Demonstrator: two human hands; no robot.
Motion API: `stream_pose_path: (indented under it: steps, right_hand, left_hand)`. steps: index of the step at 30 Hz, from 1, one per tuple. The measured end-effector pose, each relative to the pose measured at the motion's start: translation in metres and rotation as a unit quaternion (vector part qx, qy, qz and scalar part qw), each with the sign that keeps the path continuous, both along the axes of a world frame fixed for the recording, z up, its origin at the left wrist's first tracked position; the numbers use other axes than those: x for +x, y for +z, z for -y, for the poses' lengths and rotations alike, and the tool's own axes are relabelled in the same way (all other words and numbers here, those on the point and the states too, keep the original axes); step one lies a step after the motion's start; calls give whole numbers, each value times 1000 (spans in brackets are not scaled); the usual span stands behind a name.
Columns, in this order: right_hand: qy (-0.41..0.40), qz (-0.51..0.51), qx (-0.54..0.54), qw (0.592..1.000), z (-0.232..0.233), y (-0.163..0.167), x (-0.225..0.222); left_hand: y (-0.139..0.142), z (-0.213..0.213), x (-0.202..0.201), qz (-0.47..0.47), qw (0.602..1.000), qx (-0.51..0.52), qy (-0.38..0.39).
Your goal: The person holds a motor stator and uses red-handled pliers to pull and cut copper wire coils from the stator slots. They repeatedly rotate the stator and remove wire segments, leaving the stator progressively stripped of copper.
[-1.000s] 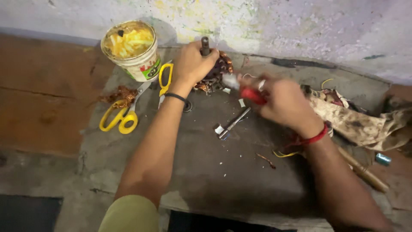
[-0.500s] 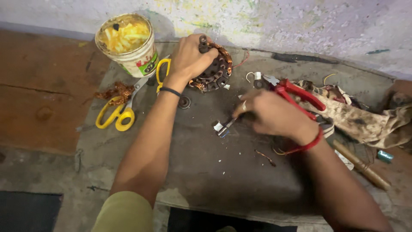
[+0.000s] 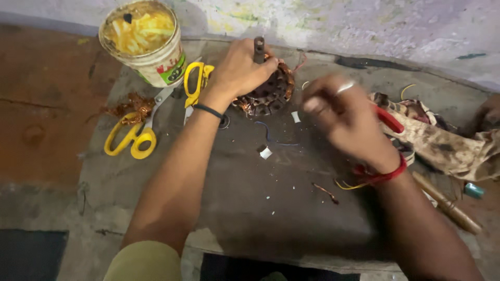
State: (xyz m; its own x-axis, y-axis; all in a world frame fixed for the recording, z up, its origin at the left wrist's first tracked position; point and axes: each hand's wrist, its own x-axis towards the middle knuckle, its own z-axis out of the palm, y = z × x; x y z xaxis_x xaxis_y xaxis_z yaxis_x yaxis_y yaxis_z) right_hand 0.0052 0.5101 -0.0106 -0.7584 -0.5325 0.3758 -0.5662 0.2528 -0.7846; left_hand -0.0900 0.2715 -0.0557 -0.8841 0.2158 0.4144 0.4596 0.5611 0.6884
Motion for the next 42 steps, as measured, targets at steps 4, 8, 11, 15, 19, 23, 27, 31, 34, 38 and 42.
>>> stream_pose_path:
  steps: [4, 8, 11, 15, 19, 23, 27, 31, 34, 38, 42]
  right_hand:
    - [-66, 20, -185, 980, 2, -11, -2]
    - [-14, 23, -168, 985, 13, -15, -5]
    - [-94, -98, -196, 971, 17, -11, -3]
    - [-74, -138, -149, 976, 33, -19, -1]
    - [-97, -147, -167, 970, 29, -26, 7]
    - [-57, -87, -60, 993, 26, -30, 8]
    - [-82, -165, -80, 980, 30, -31, 7]
    - [-108, -145, -10, 984, 30, -29, 10]
    - [-62, -168, -93, 980, 28, -30, 12]
    - [-76, -64, -51, 994, 30, -32, 10]
    - [-86, -161, -22, 983, 31, -32, 7]
  left_hand:
    - [-1, -2, -1, -9, 1000, 15, 15]
    - [1, -1, 0, 41, 999, 7, -5]
    - [0, -3, 2, 17, 998, -25, 49]
    - [-5, -8, 8, -149, 987, -26, 57]
    - [-2, -5, 13, -98, 993, -7, 59]
    - [2, 1, 13, 82, 992, -42, 81]
    - [-5, 0, 8, -98, 992, -32, 77]
    - [-13, 5, 6, -71, 992, -26, 102]
    - [-14, 6, 6, -58, 993, -25, 104]
    - [-12, 5, 12, 74, 991, -75, 87]
    - [-16, 3, 13, -107, 990, -30, 91]
